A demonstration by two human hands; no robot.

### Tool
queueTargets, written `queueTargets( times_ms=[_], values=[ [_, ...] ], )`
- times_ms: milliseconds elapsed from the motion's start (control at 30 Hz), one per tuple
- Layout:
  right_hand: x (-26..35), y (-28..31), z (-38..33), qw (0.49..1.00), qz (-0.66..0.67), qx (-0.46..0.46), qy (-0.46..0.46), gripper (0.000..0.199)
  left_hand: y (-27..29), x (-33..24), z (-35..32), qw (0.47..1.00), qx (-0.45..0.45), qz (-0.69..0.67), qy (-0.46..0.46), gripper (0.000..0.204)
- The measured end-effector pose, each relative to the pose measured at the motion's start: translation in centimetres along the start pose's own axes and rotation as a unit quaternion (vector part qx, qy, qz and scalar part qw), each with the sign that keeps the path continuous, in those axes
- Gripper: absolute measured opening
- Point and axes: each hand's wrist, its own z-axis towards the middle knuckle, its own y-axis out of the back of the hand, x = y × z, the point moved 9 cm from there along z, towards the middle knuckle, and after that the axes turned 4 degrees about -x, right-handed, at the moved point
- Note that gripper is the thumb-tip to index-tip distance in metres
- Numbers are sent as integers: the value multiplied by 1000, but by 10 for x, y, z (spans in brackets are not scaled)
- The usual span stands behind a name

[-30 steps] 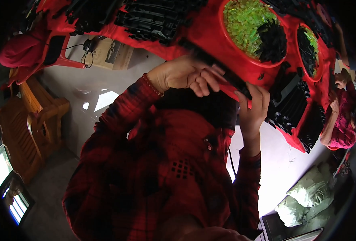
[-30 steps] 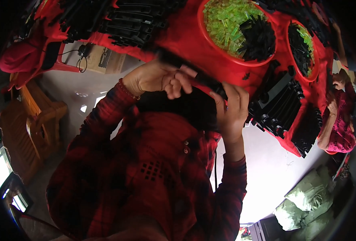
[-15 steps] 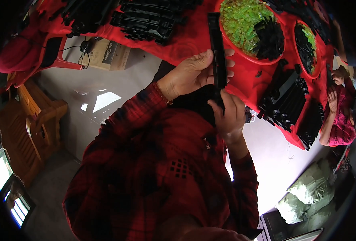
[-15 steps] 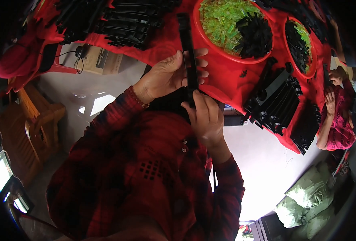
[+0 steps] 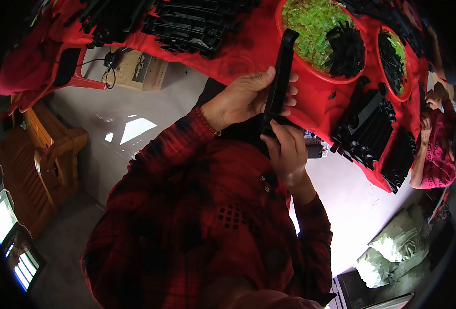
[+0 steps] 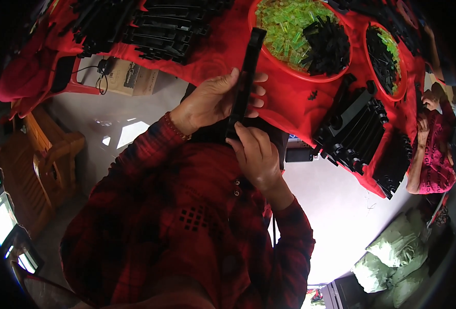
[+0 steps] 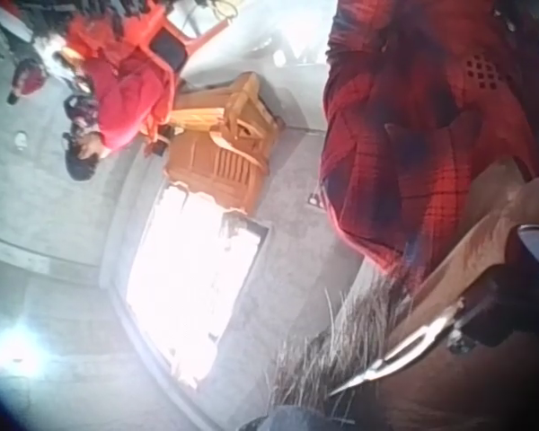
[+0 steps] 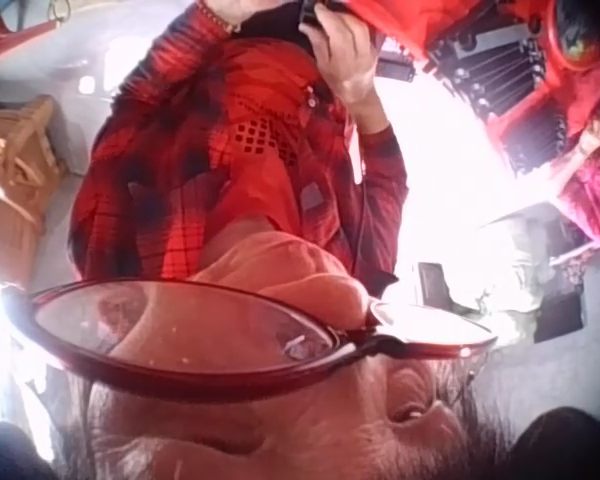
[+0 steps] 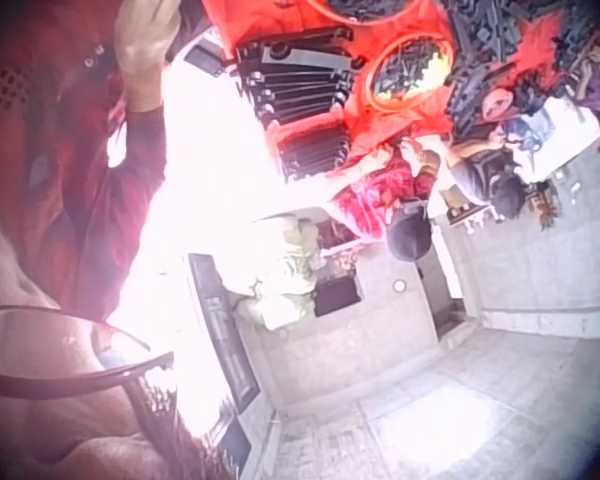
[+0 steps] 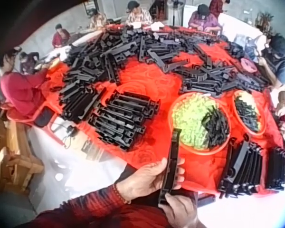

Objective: The person assembles plastic toy gun components by hand, fitting plastic caps and a toy gun barrel onto a toy gun frame.

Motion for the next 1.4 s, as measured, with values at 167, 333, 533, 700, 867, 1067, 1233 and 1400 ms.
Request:
queueTargets(
  times_ms=[167,333,533,700,867,1067,1233,1400],
  values=[
    [3,2,1,1000,19,-15,-2,44,-1,-3,-5,1000,-14,22,10,56],
    [5,1,3,1000,28,-4,5,46,-2,-5,-6,999,-15,31,10,56],
    [9,-4,-3,997,-34,-5,64,46,-5,-9,-7,998,-15,54,-10,56],
    [-4,3,2,997,-63,15,36,38,7,-16,-9,997,-30,64,-44,56],
    [-56,34,39,986,-38,-94,-134,29,18,-18,-20,993,-80,69,-51,58],
    [-98,22,98,971,-167,-122,-116,18,35,3,-23,993,-107,50,-18,57],
    [-124,-3,127,955,-261,-71,-121,23,37,6,-28,993,-112,29,-10,56],
    [-136,-18,135,939,-336,-1,-74,21,33,0,-33,994,-106,19,-17,55]
  ],
)
